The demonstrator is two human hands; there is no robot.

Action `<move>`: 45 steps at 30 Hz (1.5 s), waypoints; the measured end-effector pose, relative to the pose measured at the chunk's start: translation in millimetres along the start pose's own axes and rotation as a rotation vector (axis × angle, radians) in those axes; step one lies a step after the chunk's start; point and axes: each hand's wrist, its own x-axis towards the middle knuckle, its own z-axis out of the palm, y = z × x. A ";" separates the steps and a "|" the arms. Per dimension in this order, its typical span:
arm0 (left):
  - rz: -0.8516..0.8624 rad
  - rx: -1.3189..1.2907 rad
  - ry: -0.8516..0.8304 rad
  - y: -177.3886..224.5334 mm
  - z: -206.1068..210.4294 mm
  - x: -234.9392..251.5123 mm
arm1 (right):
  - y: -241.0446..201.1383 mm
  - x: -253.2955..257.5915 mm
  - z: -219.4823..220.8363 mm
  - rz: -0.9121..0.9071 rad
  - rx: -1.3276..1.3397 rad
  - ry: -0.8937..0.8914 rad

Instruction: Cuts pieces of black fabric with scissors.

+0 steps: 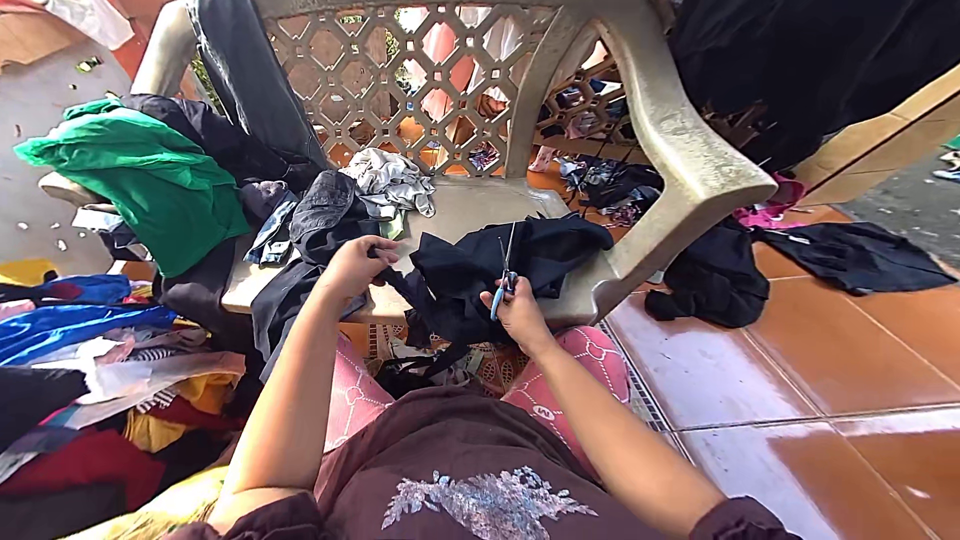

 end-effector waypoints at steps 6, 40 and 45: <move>0.050 -0.101 0.032 -17.7 -31.6 -30.4 | 3.7 8.6 -6.1 0.047 0.111 -0.008; 0.015 -0.580 0.287 -42.3 -28.7 0.9 | 14.8 10.6 -37.7 0.061 0.391 0.458; 0.165 -0.772 0.382 -85.1 -50.3 -39.3 | 20.0 27.8 -47.7 0.077 0.311 0.558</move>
